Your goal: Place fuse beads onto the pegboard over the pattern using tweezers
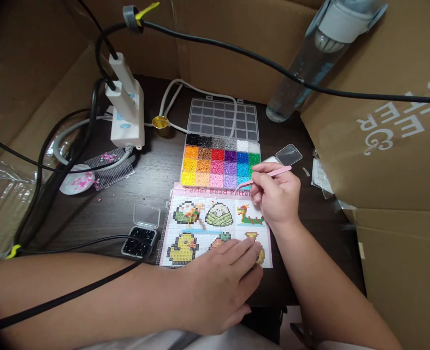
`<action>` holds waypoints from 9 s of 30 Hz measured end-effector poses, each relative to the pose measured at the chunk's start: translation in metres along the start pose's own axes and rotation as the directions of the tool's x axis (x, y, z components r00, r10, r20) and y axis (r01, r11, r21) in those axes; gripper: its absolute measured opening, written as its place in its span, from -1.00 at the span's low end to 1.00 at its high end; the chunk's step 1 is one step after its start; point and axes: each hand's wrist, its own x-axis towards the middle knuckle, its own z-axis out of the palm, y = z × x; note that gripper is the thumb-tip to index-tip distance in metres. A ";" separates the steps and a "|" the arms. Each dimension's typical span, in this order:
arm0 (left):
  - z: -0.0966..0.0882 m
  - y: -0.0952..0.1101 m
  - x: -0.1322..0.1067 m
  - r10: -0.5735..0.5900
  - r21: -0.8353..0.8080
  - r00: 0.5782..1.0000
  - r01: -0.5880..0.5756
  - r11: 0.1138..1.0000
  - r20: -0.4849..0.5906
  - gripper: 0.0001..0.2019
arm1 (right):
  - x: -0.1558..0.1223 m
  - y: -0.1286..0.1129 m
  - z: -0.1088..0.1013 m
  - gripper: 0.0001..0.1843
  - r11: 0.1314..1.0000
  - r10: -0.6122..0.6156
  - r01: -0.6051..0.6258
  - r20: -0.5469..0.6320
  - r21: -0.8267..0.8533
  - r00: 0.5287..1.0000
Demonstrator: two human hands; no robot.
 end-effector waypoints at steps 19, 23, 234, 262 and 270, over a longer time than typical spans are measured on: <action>0.003 0.002 -0.002 -0.008 0.002 1.000 0.008 1.000 -0.015 -0.50 | -0.001 0.007 -0.003 -0.89 0.997 -0.062 0.064 0.039 -0.053 0.997; 0.003 0.001 -0.001 -0.009 0.003 1.000 0.009 1.000 -0.018 -0.50 | 0.000 0.006 -0.002 -0.89 0.997 -0.051 0.053 0.034 -0.051 0.998; 0.030 -0.009 -0.001 0.029 0.063 0.999 -0.027 0.998 -0.036 -0.37 | 0.014 0.013 -0.043 -0.79 0.954 -0.236 0.223 -0.046 -0.199 0.971; 0.047 -0.007 0.000 0.015 0.206 0.949 0.053 0.977 -0.314 -0.56 | 0.040 0.016 -0.016 -0.76 0.983 -0.148 0.127 -0.159 -0.132 0.976; 0.048 -0.007 0.001 0.012 0.209 0.946 0.059 0.976 -0.323 -0.60 | 0.040 0.015 -0.016 -0.76 0.982 -0.142 0.118 -0.160 -0.150 0.977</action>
